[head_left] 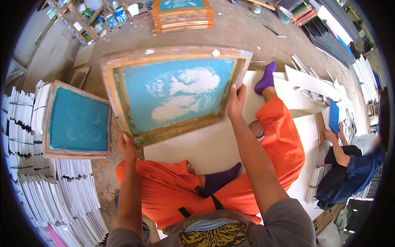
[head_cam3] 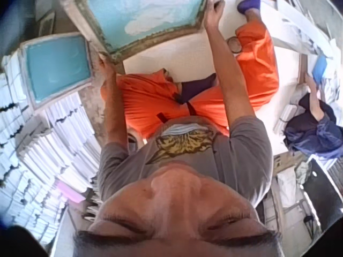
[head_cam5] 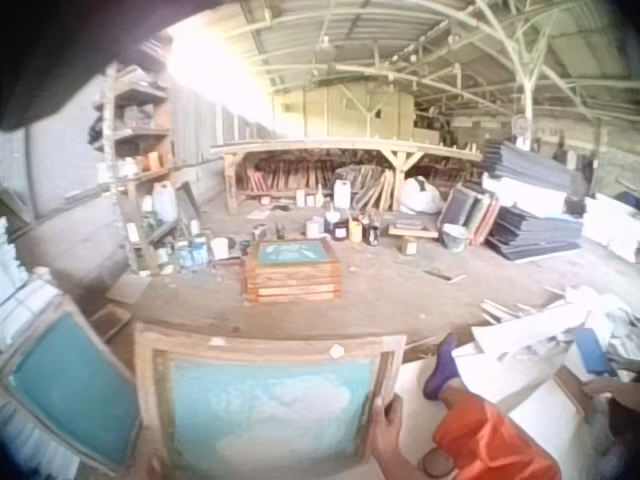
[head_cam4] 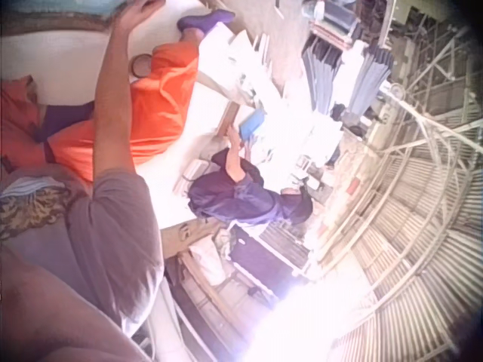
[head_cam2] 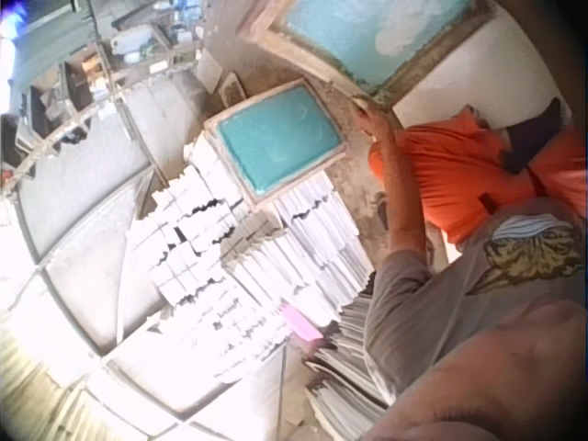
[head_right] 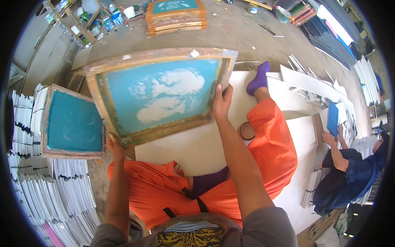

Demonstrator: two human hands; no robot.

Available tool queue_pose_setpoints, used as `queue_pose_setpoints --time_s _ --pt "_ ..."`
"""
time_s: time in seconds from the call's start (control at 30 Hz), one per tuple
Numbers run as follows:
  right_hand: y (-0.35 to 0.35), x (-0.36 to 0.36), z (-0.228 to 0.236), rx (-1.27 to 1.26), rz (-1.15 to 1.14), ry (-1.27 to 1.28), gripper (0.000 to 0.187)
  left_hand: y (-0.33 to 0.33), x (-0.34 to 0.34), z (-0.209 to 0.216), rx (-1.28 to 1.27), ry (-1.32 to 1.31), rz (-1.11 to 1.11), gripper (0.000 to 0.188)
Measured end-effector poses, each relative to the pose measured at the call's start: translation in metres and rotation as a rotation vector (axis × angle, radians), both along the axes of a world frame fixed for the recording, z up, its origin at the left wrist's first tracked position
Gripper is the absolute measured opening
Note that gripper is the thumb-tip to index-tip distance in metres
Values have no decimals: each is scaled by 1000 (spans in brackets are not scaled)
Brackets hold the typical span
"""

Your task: The person walks into a workshop carrying a wooden screen frame and sits on the floor. They place the frame on a white surface and apply masking tape to the edges of the frame using a roll of tape and a utility knife to cut the tape.

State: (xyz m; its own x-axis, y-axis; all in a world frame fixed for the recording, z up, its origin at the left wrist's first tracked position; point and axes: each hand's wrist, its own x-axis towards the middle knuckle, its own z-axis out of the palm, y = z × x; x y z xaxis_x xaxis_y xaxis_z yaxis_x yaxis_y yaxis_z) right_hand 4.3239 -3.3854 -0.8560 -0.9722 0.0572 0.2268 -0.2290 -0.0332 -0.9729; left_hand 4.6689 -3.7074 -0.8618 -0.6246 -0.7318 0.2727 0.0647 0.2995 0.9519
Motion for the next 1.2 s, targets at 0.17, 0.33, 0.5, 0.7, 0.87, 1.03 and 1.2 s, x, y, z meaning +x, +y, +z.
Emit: queue_pose_setpoints --time_s 0.17,0.33,0.5,0.7,0.87,1.03,1.2 --pt "-8 -24 5 -43 31 169 41 -13 -45 7 -145 106 -67 51" --pt "3 -22 -10 300 35 233 52 -14 -69 37 -70 65 68 51" --pt "34 103 -83 1064 928 560 75 -41 -72 43 -63 131 329 53" --pt "-7 33 -135 837 1568 773 81 -69 -83 67 279 108 501 82" --pt "-92 -119 -78 1535 598 349 69 -66 -86 79 356 171 534 92" --pt "-103 84 -146 704 1637 839 78 -78 -93 84 335 201 599 90" --pt "-211 -13 -162 862 1404 514 60 -67 -103 78 383 198 544 89"
